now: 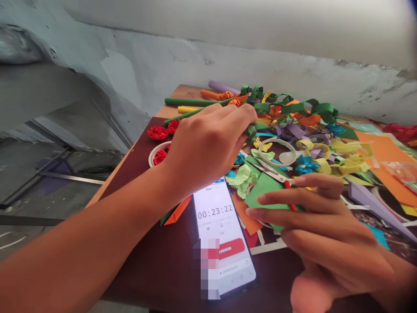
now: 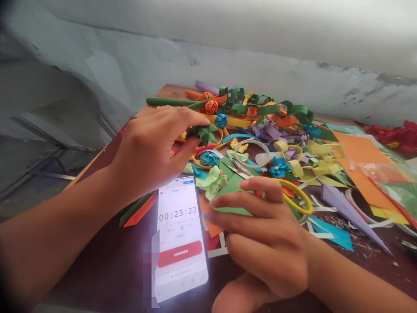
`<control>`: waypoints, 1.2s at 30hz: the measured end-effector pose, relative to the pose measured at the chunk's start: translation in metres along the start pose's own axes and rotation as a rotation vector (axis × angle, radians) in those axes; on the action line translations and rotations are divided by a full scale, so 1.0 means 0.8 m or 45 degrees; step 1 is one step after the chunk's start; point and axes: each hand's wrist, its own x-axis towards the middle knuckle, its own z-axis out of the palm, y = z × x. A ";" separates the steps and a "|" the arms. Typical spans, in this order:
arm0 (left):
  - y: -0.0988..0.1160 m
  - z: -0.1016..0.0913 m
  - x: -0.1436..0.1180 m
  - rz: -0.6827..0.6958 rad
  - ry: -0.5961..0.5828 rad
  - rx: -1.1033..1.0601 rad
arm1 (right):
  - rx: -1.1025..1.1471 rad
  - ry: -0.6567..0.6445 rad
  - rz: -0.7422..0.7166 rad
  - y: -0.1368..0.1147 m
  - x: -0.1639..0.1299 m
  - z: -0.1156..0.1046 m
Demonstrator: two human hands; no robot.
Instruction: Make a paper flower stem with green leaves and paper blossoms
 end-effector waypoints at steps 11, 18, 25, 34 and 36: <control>0.021 0.008 -0.008 0.014 -0.063 -0.464 | -0.170 0.221 0.408 0.008 0.016 -0.064; 0.040 0.012 -0.016 -0.090 -0.042 -0.614 | 0.093 0.668 0.223 0.030 0.016 -0.012; 0.041 0.016 -0.019 -0.060 -0.034 -0.604 | 0.181 0.576 0.274 0.035 0.011 -0.004; 0.044 0.014 -0.020 0.022 -0.122 -0.725 | 0.084 0.536 0.202 0.030 0.020 -0.010; 0.046 0.015 -0.019 -0.070 -0.165 -0.766 | 0.104 0.552 0.247 0.030 0.020 -0.008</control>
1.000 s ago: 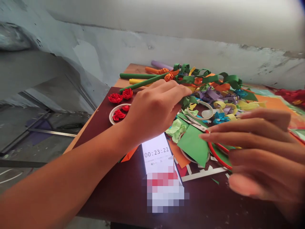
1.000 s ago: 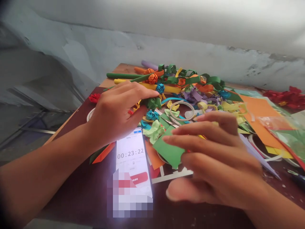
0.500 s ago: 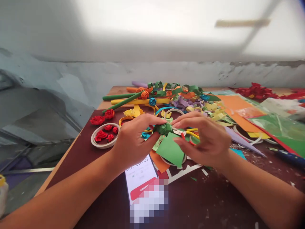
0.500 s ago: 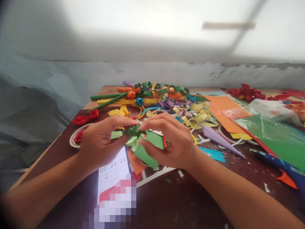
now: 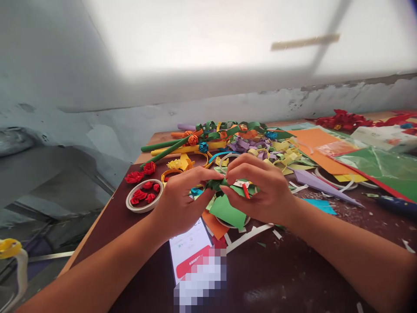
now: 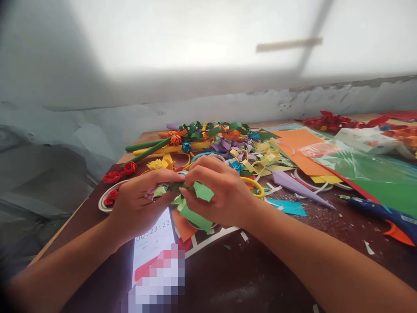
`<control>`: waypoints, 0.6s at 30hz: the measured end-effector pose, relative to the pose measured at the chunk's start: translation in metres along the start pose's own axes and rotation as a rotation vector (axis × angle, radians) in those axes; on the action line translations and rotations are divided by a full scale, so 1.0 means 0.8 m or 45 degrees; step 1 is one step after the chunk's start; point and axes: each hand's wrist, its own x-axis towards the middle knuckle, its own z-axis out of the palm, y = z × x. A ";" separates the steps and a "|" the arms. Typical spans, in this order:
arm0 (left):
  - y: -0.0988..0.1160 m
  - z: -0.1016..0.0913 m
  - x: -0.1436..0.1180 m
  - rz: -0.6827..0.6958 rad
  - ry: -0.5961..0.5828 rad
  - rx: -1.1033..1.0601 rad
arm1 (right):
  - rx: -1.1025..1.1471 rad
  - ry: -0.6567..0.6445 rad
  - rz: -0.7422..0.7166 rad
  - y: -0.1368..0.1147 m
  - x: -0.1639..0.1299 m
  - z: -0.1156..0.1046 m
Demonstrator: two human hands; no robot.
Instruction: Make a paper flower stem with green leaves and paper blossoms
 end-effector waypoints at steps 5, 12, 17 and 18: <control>0.002 0.004 0.002 -0.210 -0.014 -0.047 | 0.168 0.001 0.322 -0.002 -0.004 0.004; 0.006 0.001 0.005 -0.191 -0.026 0.185 | 0.368 -0.052 0.743 -0.007 0.004 0.003; 0.007 0.003 0.005 -0.253 -0.022 0.150 | 0.244 -0.049 0.703 -0.006 0.005 0.006; 0.007 0.004 0.004 -0.270 -0.025 0.129 | 0.209 -0.052 0.677 -0.005 0.005 0.006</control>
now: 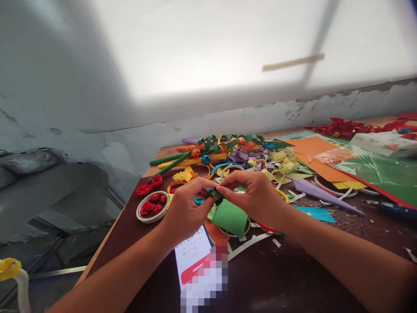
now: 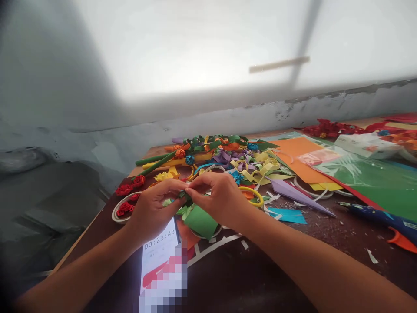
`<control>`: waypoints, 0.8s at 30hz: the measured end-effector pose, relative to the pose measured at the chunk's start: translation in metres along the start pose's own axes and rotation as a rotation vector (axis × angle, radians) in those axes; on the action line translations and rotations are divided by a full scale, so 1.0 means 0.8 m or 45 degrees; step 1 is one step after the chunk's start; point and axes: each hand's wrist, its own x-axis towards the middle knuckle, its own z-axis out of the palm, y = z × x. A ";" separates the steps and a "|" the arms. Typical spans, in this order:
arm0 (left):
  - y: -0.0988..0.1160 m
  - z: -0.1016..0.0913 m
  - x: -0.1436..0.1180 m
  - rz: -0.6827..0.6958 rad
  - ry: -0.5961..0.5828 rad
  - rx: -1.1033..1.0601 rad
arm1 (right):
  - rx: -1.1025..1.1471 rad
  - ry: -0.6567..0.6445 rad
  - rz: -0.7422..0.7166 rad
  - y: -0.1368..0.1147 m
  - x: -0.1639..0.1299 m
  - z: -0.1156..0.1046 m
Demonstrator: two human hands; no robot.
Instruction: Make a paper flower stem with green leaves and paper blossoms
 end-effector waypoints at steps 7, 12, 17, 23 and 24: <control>-0.003 0.003 0.002 -0.113 -0.030 -0.086 | -0.238 -0.130 -0.182 0.005 -0.001 -0.010; -0.002 0.004 0.004 -0.180 -0.038 -0.198 | -0.529 -0.067 -0.467 0.009 -0.004 -0.005; -0.004 0.005 0.003 -0.247 -0.009 -0.319 | -0.518 -0.034 -0.432 0.009 -0.007 0.002; -0.005 0.011 0.002 -0.291 0.053 -0.281 | -0.641 -0.024 -0.504 0.005 -0.014 0.012; -0.006 0.011 0.002 -0.288 0.093 -0.239 | -0.627 -0.019 -0.468 0.005 -0.014 0.014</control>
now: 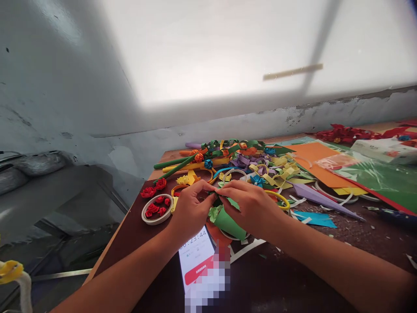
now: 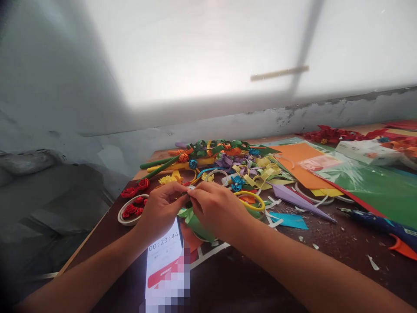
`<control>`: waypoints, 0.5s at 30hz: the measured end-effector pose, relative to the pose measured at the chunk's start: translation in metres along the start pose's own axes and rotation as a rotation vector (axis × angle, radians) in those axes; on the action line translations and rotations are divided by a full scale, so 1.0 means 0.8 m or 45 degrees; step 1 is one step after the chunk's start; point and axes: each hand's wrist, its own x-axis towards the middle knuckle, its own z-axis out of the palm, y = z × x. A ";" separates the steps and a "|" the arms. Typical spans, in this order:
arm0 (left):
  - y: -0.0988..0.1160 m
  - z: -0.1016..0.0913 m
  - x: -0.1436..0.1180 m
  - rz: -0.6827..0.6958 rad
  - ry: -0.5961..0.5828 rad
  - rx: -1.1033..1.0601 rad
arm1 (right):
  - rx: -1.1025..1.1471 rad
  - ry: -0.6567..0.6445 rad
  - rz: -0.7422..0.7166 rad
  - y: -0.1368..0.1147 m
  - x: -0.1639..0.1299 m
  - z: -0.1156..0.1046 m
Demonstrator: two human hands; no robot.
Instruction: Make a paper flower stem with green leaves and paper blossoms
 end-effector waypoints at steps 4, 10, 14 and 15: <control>-0.005 0.001 0.001 0.047 0.073 0.071 | 0.167 0.016 0.191 -0.001 0.004 0.001; -0.005 0.002 0.001 0.090 0.097 0.132 | 0.169 0.048 0.236 0.006 0.006 0.003; -0.002 0.004 0.000 0.097 0.051 0.159 | -0.003 0.053 0.202 0.010 0.003 0.007; -0.001 0.005 -0.001 0.087 0.040 0.164 | -0.043 0.055 0.181 0.012 0.002 0.007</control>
